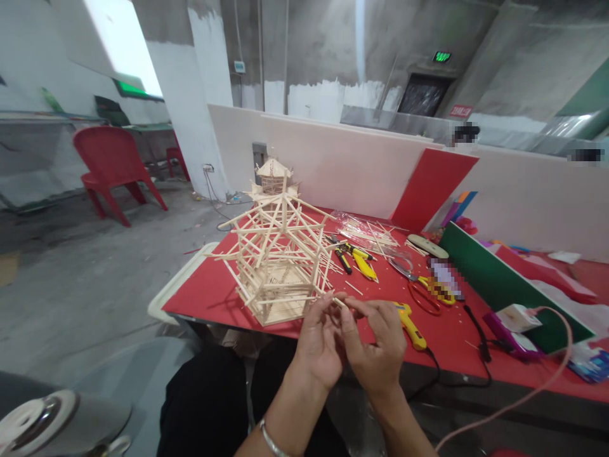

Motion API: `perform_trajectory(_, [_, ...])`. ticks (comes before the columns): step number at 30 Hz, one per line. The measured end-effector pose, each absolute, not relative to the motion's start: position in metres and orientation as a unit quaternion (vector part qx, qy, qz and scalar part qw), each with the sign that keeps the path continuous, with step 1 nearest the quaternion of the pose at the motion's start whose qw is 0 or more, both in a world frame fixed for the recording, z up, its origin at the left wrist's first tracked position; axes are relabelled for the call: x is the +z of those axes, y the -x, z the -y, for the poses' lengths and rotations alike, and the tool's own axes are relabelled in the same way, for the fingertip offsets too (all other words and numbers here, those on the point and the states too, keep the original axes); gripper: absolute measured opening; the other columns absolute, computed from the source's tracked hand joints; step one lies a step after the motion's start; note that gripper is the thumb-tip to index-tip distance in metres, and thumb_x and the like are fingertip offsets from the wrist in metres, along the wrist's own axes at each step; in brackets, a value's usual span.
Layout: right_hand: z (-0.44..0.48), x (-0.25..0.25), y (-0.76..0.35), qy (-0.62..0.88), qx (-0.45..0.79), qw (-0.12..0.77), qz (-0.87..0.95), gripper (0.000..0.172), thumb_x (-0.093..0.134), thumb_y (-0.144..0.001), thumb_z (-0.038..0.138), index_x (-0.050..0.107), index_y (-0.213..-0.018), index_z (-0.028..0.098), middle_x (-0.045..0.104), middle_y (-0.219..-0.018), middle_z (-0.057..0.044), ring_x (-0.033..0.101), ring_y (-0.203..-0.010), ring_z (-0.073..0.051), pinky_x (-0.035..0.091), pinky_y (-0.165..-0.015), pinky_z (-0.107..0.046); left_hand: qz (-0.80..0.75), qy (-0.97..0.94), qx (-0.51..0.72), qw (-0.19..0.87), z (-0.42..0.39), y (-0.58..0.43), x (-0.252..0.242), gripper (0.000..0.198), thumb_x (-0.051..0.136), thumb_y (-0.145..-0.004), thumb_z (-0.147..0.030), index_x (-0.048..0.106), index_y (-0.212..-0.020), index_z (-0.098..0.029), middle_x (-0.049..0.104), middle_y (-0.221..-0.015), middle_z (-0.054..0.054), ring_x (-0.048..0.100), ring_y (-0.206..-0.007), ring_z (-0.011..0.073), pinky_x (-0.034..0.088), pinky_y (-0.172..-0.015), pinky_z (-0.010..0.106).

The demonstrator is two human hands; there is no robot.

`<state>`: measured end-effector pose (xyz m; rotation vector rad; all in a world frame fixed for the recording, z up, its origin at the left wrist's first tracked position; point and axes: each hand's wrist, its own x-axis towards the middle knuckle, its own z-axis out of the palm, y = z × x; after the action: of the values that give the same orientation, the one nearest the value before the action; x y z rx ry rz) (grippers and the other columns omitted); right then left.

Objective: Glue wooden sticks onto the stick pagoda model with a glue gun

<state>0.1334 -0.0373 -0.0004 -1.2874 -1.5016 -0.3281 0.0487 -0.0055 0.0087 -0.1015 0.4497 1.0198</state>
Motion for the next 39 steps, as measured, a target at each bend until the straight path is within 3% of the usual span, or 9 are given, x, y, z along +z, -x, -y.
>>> perform_trajectory(10, [0.042,-0.007,-0.136,0.546,-0.099,0.548,0.626,0.026,0.060,-0.079,0.015,0.063,-0.104,0.021,0.062,-0.088,-0.005,0.054,-0.076,-0.017,0.045,-0.071,-0.036,-0.224,0.036,0.449,0.864,0.005,-0.052,0.021,0.009,0.068,-0.074,-0.020,0.065,-0.071,-0.012,0.065,-0.064,0.001,0.063,-0.061,0.0107,0.050,-0.061,0.019])
perform_trajectory(17, [0.043,-0.002,-0.134,0.540,-0.066,0.564,0.622,0.025,0.057,-0.082,0.018,0.062,-0.106,0.021,0.062,-0.092,-0.005,0.055,-0.082,-0.018,0.046,-0.072,-0.035,-0.210,0.040,0.498,0.841,0.005,-0.052,0.016,0.005,0.067,-0.073,-0.016,0.064,-0.071,-0.012,0.067,-0.067,0.001,0.062,-0.061,0.0100,0.049,-0.066,0.020])
perform_trajectory(25, [0.049,-0.011,-0.131,0.538,-0.027,0.624,0.566,0.032,0.050,-0.087,0.023,0.056,-0.119,0.020,0.055,-0.109,-0.010,0.053,-0.103,-0.023,0.046,-0.083,-0.044,-0.211,-0.051,0.475,0.853,0.017,-0.040,-0.006,0.024,0.064,-0.078,-0.037,0.064,-0.087,-0.016,0.067,-0.083,0.004,0.058,-0.057,0.0097,0.042,-0.050,0.019])
perform_trajectory(30, [0.062,-0.011,-0.120,0.498,-0.030,0.660,0.562,0.033,0.050,-0.086,0.017,0.055,-0.118,0.020,0.055,-0.105,-0.010,0.055,-0.095,-0.020,0.048,-0.077,-0.037,-0.222,-0.081,0.468,0.852,0.028,-0.024,-0.012,0.033,0.060,-0.080,-0.044,0.063,-0.093,-0.014,0.065,-0.088,0.005,0.056,-0.057,0.0101,0.038,-0.046,0.020])
perform_trajectory(34, [0.079,-0.012,-0.109,0.464,-0.032,0.649,0.602,0.031,0.049,-0.085,0.009,0.055,-0.114,0.020,0.058,-0.097,-0.007,0.057,-0.088,-0.017,0.049,-0.072,-0.031,-0.246,-0.084,0.483,0.836,0.046,-0.013,-0.026,0.031,0.059,-0.080,-0.040,0.065,-0.089,-0.011,0.066,-0.089,0.008,0.058,-0.058,0.0110,0.041,-0.051,0.022])
perform_trajectory(39, [0.096,-0.024,-0.089,0.441,0.021,0.613,0.655,0.031,0.048,-0.086,0.011,0.054,-0.115,0.020,0.061,-0.094,-0.006,0.060,-0.087,-0.016,0.051,-0.073,-0.030,-0.350,-0.070,0.502,0.787,0.060,-0.008,-0.050,0.010,0.065,-0.074,-0.022,0.064,-0.079,-0.014,0.065,-0.076,0.005,0.060,-0.059,0.0126,0.044,-0.054,0.023])
